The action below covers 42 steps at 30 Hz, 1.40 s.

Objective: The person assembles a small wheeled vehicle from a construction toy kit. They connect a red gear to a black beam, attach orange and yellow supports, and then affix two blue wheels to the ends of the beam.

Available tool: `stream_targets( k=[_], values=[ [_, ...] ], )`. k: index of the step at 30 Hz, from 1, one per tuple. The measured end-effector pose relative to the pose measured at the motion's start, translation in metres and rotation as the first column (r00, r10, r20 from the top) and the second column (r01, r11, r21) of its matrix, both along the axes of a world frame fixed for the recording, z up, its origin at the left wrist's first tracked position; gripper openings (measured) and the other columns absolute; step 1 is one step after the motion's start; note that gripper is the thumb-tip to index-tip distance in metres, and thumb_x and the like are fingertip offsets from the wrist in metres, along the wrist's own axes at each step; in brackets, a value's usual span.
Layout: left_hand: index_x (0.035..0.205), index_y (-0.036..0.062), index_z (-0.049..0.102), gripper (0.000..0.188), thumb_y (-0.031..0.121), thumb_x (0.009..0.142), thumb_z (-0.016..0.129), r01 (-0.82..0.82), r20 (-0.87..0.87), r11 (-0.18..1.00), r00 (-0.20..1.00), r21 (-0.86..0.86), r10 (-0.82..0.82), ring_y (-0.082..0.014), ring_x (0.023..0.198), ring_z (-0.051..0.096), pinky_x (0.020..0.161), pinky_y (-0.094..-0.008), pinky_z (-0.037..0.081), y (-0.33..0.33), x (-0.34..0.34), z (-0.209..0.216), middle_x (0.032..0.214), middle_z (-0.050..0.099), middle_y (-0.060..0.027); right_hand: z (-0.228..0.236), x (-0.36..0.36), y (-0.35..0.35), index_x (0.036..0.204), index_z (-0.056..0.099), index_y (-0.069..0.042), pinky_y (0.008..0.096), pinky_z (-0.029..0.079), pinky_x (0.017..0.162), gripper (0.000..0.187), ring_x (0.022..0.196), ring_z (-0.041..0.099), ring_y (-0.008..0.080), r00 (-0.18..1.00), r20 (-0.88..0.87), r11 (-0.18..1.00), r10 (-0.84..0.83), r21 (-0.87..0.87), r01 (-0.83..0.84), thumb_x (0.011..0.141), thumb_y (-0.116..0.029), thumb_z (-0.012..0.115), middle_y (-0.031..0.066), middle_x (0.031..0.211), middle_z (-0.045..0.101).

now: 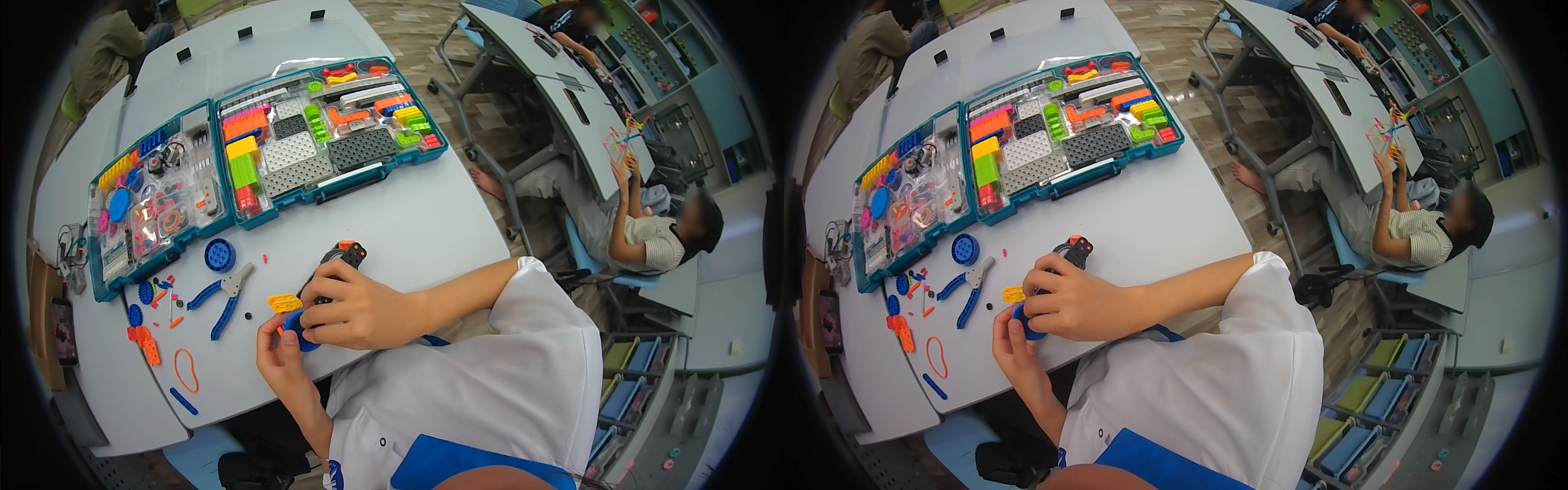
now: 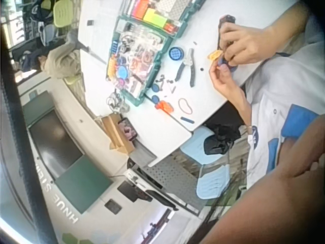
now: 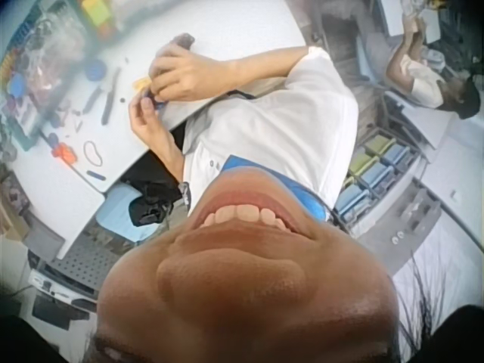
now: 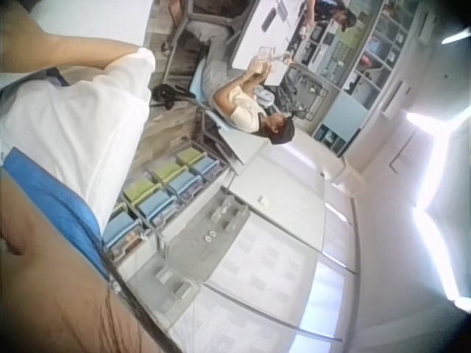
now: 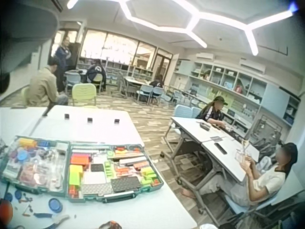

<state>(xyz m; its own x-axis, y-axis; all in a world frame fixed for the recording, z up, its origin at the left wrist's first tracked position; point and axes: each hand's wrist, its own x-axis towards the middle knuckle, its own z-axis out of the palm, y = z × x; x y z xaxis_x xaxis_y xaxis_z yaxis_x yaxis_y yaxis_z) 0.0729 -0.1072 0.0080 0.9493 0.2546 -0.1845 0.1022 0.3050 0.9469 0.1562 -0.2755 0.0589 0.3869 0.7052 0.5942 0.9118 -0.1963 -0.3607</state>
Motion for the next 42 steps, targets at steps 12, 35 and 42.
stream_targets(
  k=[12,35,42],
  values=[
    [0.117,-0.0020,0.058,0.039,0.027,0.094,0.071,-0.074,0.046,0.997,0.996,-0.003,0.074,-0.0173,0.102,0.064,0.093,-0.0319,0.050,-0.018,0.003,0.008,0.112,0.066,-0.0128,0.012,-0.007,0.005,0.067,0.064,-0.008,0.0443,0.039,0.089,0.008,0.094,0.056,0.0206,0.970,-0.017,0.968,-0.243,-0.066,0.241,0.068,-0.012,0.071,-0.0007,0.074,0.060],
    [0.105,-0.0021,0.056,0.038,0.019,0.085,0.081,-0.233,0.220,0.963,0.955,0.136,0.200,-0.0255,0.112,0.058,0.095,-0.0356,0.052,0.003,-0.005,0.026,0.129,0.048,-0.0148,0.019,-0.001,0.017,0.087,0.069,-0.009,0.0410,0.040,0.082,0.021,0.092,0.055,0.0223,0.995,0.046,0.995,-0.087,0.043,0.085,0.069,-0.014,0.078,0.0006,0.095,0.058],
    [0.107,-0.0019,0.055,0.038,0.011,0.083,0.081,-0.241,0.226,0.954,0.954,0.179,0.198,-0.0264,0.117,0.058,0.095,-0.0348,0.053,0.003,-0.003,0.037,0.128,0.048,-0.0142,0.023,-0.006,0.025,0.077,0.065,-0.008,0.0414,0.042,0.081,0.017,0.089,0.057,0.0212,0.982,0.122,0.990,-0.143,0.014,0.142,0.066,-0.013,0.076,0.0004,0.091,0.058]
  ],
)
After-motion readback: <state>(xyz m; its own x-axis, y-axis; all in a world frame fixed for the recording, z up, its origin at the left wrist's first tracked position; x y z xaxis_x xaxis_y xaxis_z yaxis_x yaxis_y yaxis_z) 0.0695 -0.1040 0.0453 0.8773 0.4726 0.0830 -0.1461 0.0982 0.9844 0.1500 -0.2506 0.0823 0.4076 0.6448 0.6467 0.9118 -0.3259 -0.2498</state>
